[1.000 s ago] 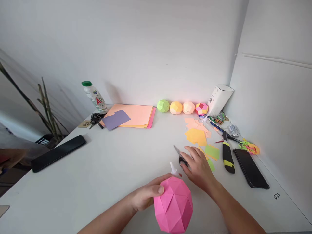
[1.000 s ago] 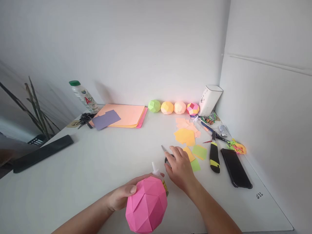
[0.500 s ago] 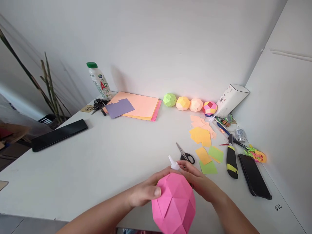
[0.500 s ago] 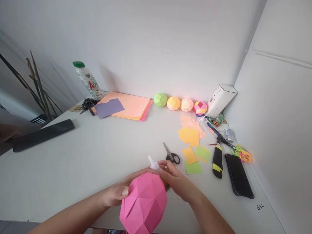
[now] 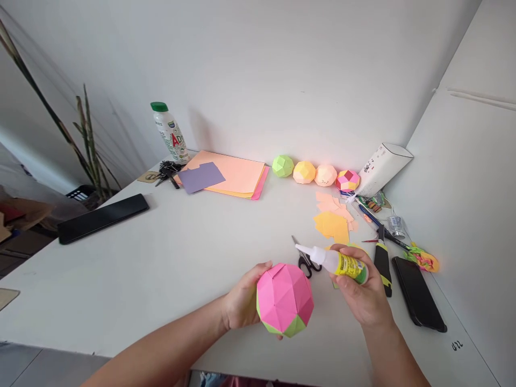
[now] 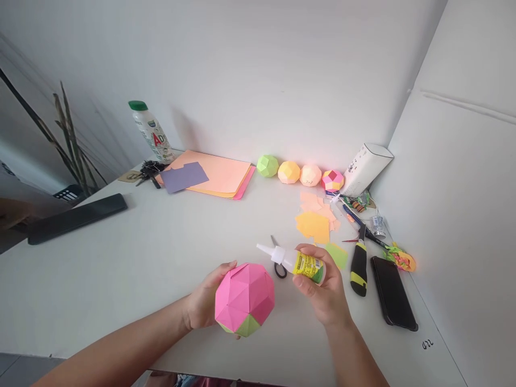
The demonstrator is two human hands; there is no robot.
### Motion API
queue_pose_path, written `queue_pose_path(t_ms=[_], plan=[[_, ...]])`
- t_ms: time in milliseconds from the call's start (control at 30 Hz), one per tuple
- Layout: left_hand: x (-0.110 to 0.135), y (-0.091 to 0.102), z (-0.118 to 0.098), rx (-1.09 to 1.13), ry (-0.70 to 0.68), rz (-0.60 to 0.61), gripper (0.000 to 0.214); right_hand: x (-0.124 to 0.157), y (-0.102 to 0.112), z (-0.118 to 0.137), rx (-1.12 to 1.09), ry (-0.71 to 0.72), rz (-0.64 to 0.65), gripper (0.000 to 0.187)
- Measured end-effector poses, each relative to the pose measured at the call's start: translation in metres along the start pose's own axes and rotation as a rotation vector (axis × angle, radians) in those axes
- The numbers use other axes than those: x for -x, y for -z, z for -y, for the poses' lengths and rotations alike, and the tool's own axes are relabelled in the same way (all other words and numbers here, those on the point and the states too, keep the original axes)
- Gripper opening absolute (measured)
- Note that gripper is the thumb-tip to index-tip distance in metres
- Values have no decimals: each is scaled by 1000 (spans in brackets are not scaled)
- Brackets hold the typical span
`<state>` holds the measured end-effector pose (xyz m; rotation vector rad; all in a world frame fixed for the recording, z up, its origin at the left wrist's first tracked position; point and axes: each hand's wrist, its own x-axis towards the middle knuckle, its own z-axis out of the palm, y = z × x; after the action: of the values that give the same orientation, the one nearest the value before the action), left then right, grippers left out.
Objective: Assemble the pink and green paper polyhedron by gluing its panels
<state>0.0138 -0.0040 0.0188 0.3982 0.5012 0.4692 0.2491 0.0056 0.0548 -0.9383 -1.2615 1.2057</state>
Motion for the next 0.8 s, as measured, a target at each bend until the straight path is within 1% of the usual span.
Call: queue_pose_path(t_ms=[133, 267, 433, 633, 800], plan=[[-5, 3, 2, 35, 126, 7, 76, 1, -6, 2, -93, 62, 48, 33], [-9, 5, 4, 50, 206, 15, 80, 4, -9, 1, -49, 147, 123, 26], [-11, 5, 5, 59, 221, 20, 80, 6, -13, 3, -2, 243, 183, 26], [-11, 7, 5, 47, 218, -6, 80, 6, -20, 7, 31, 290, 209, 23], [-11, 4, 5, 6, 208, -22, 81, 6, -23, 10, 57, 306, 204, 22]])
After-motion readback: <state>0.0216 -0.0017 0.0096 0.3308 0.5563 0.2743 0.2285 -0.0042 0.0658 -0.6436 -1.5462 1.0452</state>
